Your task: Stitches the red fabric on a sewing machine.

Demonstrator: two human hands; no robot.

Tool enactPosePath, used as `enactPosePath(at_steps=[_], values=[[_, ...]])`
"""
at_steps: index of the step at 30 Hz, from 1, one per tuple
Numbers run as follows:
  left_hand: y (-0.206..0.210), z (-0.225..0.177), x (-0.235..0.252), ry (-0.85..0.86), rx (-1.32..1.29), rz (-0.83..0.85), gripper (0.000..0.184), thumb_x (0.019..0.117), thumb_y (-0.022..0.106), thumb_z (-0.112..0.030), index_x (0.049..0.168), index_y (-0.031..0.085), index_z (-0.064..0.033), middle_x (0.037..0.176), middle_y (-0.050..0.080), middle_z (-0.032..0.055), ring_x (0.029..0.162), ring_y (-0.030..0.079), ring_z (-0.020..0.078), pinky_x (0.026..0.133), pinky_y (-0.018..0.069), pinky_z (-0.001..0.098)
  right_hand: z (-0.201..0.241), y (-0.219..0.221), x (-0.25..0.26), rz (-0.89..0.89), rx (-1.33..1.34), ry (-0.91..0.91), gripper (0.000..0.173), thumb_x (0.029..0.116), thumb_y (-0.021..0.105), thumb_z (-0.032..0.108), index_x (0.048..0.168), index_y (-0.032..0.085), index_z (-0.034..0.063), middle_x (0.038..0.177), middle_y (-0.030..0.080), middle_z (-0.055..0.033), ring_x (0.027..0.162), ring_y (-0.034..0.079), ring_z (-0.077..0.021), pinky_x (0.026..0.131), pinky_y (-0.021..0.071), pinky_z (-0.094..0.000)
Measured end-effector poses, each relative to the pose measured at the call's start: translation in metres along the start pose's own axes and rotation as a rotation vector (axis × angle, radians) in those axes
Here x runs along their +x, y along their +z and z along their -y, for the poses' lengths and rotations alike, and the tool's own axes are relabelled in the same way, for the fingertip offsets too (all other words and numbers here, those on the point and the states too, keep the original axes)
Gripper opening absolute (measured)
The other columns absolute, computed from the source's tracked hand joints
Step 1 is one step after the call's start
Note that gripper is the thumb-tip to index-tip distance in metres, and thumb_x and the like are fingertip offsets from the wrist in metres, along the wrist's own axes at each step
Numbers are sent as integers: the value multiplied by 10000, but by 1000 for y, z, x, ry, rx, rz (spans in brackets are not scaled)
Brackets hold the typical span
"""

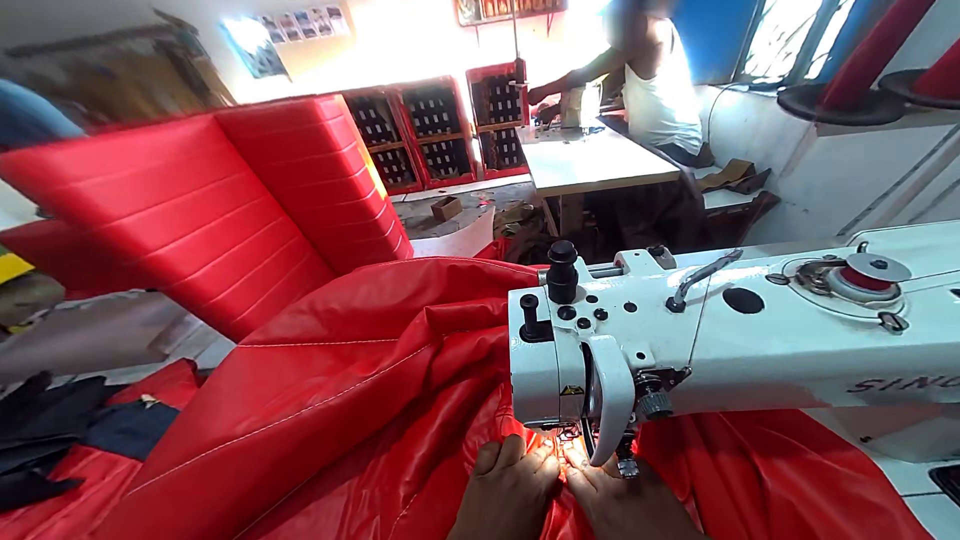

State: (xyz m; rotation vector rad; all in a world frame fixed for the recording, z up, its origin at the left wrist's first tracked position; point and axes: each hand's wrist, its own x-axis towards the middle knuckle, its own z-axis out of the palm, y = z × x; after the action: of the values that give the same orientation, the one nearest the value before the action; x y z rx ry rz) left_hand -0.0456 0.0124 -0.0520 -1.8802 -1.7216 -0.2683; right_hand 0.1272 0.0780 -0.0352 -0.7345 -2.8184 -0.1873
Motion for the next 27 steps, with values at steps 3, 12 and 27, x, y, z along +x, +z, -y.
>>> enactPosePath(at_steps=[3,12,27], values=[[1,-1,4,-22,14,2,183,886,600,-186,810,726,-295,887,741,-126,911,651,134,792,429,348,2,1,1,-40,-30,56,255,899,602,96,1083,774,140,947,753,-75,913,723,-255,745,573,-390],[-1,-9,-3,-85,52,-45,237,876,628,-130,913,792,-297,933,755,-124,861,637,135,751,417,344,-20,15,-1,-164,83,-20,261,944,574,262,1079,777,170,964,759,-46,921,727,-256,748,581,-425],[-21,-36,1,-181,-22,159,183,850,673,-90,887,807,-209,1015,780,-63,870,697,159,687,497,345,-48,20,0,-155,145,-166,368,1024,446,359,1140,757,199,1045,742,-2,1008,695,-231,770,560,-411]])
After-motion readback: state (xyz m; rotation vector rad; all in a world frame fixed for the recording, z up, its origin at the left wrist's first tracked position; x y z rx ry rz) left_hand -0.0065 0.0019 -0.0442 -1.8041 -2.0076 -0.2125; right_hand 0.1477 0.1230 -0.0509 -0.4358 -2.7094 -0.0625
